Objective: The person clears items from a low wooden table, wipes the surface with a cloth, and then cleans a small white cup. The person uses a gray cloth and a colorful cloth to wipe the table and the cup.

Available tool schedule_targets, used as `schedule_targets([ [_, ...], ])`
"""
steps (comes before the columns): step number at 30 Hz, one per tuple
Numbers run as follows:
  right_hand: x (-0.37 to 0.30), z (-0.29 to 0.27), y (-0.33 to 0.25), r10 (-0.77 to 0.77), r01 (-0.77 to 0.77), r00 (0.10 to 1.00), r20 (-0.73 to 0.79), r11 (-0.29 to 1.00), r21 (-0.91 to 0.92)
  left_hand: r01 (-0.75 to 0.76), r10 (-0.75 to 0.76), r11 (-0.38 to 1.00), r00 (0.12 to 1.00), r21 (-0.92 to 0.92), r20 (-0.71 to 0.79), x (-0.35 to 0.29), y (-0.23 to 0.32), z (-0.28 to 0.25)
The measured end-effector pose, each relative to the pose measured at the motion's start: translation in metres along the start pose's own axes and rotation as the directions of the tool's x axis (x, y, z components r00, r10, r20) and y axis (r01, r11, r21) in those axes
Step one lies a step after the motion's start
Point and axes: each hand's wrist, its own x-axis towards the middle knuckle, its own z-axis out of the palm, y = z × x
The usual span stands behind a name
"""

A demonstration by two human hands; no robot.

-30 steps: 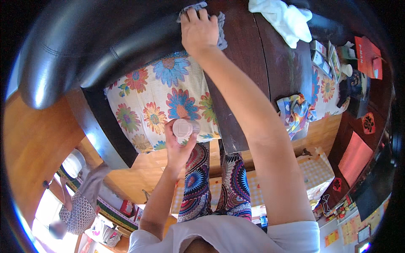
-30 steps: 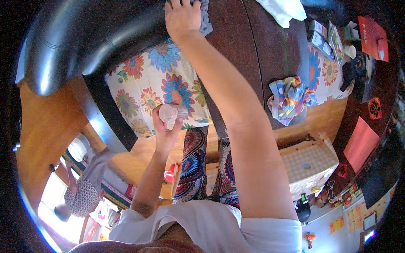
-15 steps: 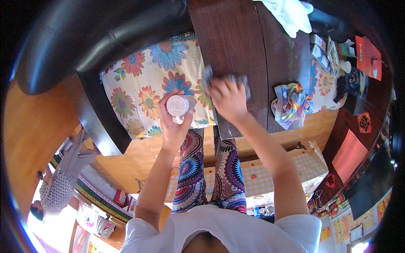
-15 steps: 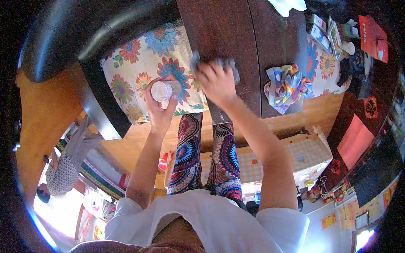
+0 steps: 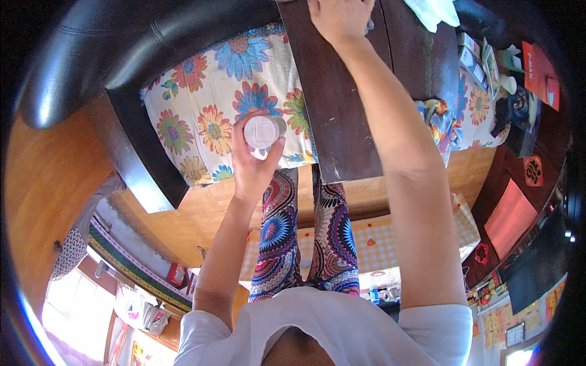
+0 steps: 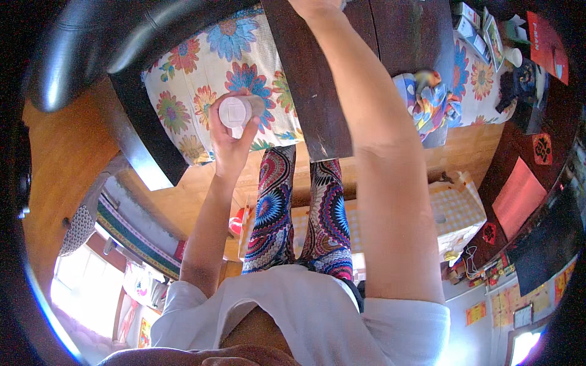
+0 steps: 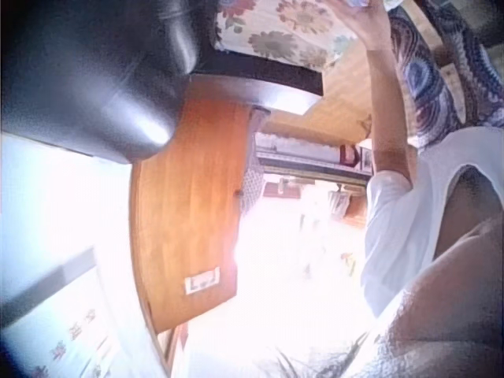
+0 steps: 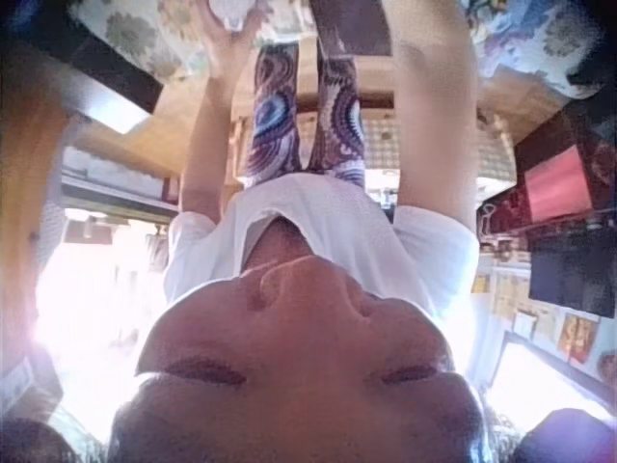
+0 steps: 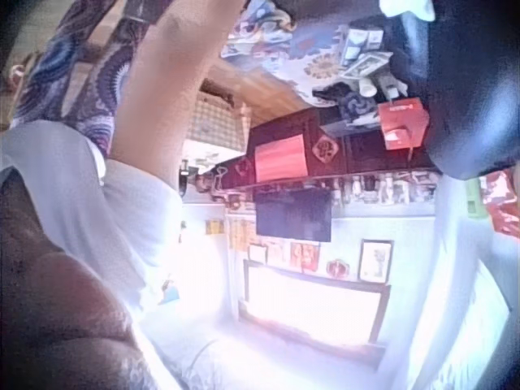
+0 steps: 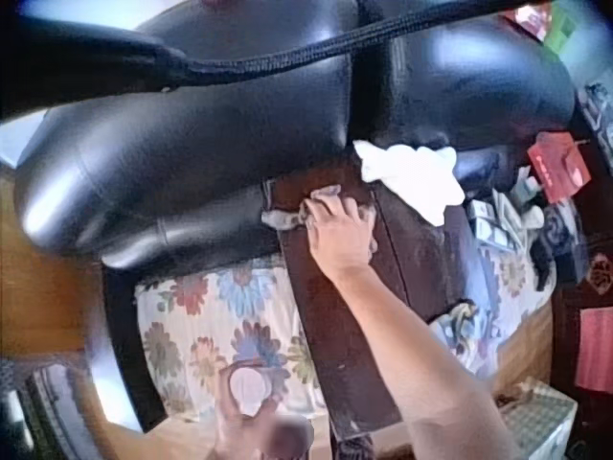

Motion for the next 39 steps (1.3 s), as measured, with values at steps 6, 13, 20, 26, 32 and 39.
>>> schedule_targets([
  [6, -0.159, -0.035, -0.027, -0.22, 0.211, 0.962, 0.162, 0.975, 0.07, 0.047, -0.049, 0.994, 0.999, -0.099, -0.015, 0.006, 0.012, 0.013],
  [13, -0.26, -0.137, -0.015, -0.006, -0.134, 0.922, 0.386, 0.932, 0.336, -0.137, 0.127, 0.985, 0.987, 0.101, 0.102, 0.034, 0.013, 0.045],
  [20, -0.203, -0.145, -0.002, 0.535, -0.471, 0.823, 0.193, 0.452, 0.758, -0.281, 0.218, 0.932, 0.939, 0.227, 0.268, 0.053, 0.015, 0.1],
  [26, -0.177, -0.121, 0.017, 0.322, -0.432, 0.892, 0.316, 0.406, 0.806, -0.434, 0.358, 0.89, 0.854, 0.139, 0.376, 0.057, -0.007, 0.136],
  [32, -0.167, -0.097, 0.037, 0.504, -0.618, 0.705, 0.499, 0.091, 0.781, -0.378, 0.323, 0.92, 0.881, 0.103, 0.346, 0.063, -0.001, 0.146],
  [39, -0.182, -0.123, 0.044, 0.496, -0.562, 0.692, 0.525, -0.088, 0.823, -0.307, 0.229, 0.933, 0.91, 0.189, 0.345, 0.065, -0.014, 0.154],
])
